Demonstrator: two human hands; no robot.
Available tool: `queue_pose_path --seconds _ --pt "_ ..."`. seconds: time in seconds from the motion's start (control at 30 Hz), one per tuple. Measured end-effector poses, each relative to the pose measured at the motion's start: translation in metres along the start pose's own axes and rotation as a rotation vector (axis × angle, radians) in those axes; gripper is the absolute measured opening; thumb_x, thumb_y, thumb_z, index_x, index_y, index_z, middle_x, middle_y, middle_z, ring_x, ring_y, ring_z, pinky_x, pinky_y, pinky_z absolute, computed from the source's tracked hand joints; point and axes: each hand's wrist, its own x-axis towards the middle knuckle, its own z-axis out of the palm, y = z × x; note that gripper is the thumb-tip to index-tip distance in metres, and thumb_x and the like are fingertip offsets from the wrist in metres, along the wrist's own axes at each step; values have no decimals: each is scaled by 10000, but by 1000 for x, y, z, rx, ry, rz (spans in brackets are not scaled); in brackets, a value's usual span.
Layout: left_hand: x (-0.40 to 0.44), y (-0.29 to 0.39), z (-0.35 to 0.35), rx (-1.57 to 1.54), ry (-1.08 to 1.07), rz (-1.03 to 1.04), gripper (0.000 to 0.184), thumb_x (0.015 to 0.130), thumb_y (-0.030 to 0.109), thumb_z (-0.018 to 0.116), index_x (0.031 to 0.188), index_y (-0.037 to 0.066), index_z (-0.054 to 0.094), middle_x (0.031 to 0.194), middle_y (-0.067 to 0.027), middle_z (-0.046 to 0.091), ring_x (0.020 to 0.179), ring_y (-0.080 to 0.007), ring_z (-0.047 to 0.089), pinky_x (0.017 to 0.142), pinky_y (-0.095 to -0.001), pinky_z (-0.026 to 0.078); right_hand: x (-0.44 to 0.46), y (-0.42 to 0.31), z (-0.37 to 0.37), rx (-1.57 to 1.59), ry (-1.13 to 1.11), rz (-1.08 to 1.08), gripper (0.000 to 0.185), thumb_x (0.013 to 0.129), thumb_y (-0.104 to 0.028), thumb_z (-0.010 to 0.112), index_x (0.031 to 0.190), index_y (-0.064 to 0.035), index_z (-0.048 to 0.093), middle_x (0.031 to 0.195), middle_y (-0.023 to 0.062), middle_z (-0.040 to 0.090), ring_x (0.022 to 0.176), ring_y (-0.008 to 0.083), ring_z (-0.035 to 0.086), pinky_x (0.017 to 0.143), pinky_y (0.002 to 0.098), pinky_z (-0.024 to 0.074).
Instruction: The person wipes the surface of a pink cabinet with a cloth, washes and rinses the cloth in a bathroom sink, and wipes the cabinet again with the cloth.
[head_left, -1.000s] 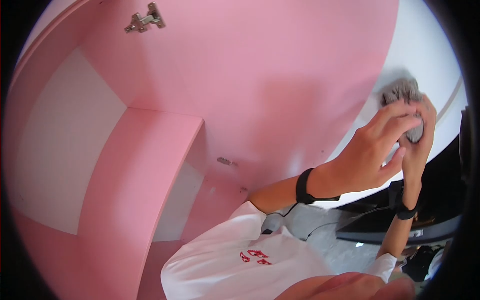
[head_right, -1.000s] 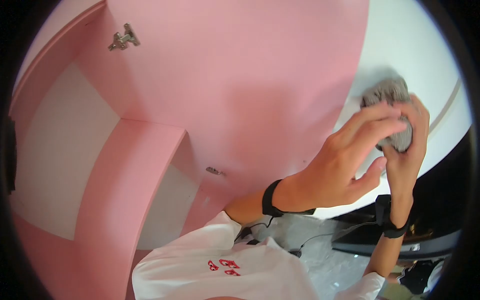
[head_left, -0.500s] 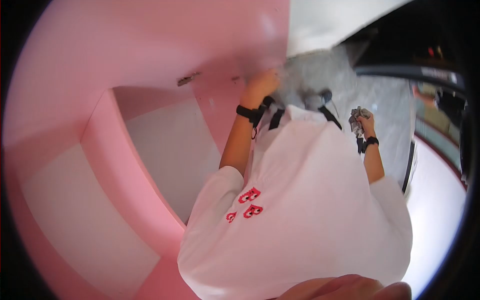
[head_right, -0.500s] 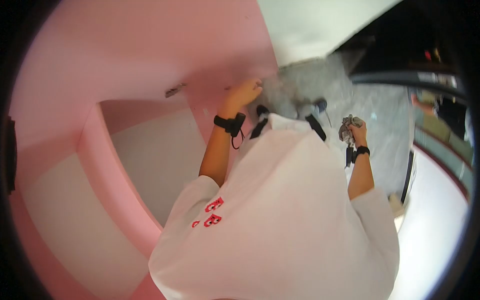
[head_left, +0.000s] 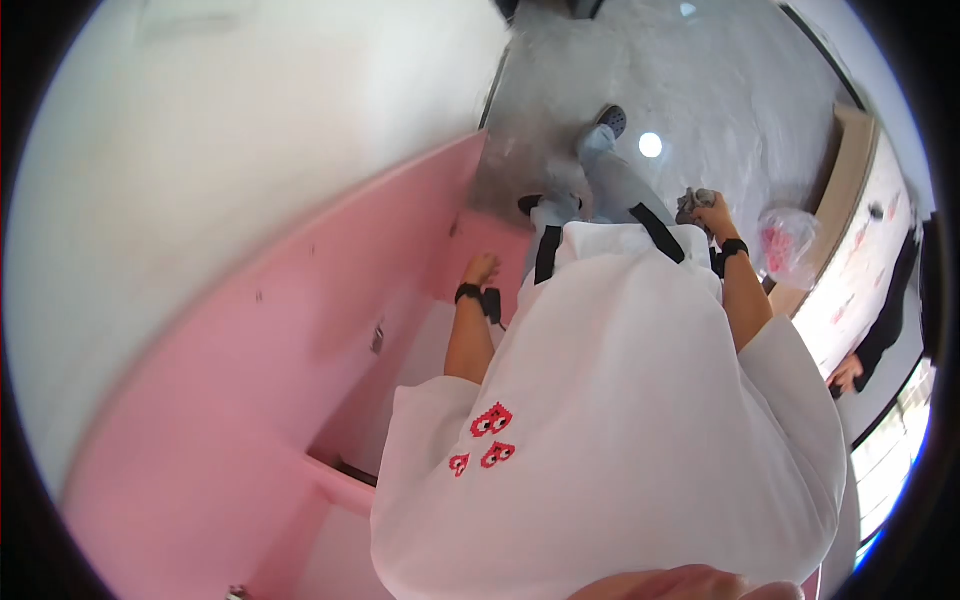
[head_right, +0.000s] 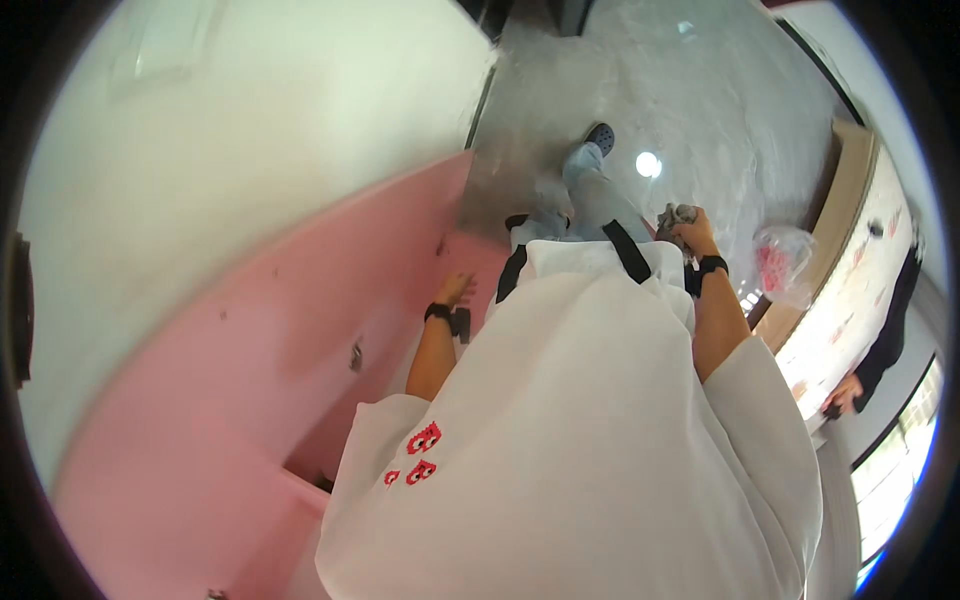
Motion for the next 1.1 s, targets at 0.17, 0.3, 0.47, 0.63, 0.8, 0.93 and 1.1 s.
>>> queue_pose_path --seconds 0.17,0.3,0.47,0.63,0.8,0.93,1.1 --pt "-24 83 -48 78 137 58 393 989 401 576 1217 94 664 1028 -54 723 874 -200 688 687 -390 553 6 6 -20 99 -26 109 835 613 -86 814 1395 -1 535 1204 199 701 1095 314 694 937 398 563" --pt "98 89 -117 85 -59 83 349 1039 328 539 1263 87 654 1067 -75 731 893 -215 702 697 -364 564 36 30 -31 279 76 146 802 619 -121 840 1362 -6 563 1194 200 714 1097 313 699 940 405 561" --pt "33 355 -41 405 -3 317 317 1052 283 546 1279 94 661 1085 -89 742 888 -192 713 682 -325 562 76 1 -66 154 255 172 846 611 -182 869 1387 -71 551 1217 218 696 1150 399 675 976 447 556" --pt "37 501 14 686 -20 586 312 1047 280 554 1281 104 662 1083 -75 738 903 -169 708 700 -307 555 88 -37 -112 368 202 200 845 627 -162 853 1409 -90 540 1289 236 642 1226 409 624 1008 457 537" --pt "78 584 82 702 -149 621 281 1038 262 566 1238 110 692 1029 -66 749 863 -158 718 660 -303 551 104 -9 -95 297 335 231 831 647 -172 861 1406 -75 538 1265 247 651 1191 452 629 1014 467 528" --pt "131 647 145 855 -219 459 267 1018 293 570 1152 118 722 948 -41 743 780 -152 709 585 -323 534 85 13 -109 255 344 380 809 695 -232 876 1404 -41 536 1281 285 665 1196 436 647 1011 472 526" --pt "155 767 244 1055 -292 511 272 1005 316 587 1074 96 732 859 -18 719 681 -145 657 572 -327 520 60 48 -90 464 463 520 727 765 -307 859 1343 28 574 1212 271 703 1176 374 677 984 436 535"
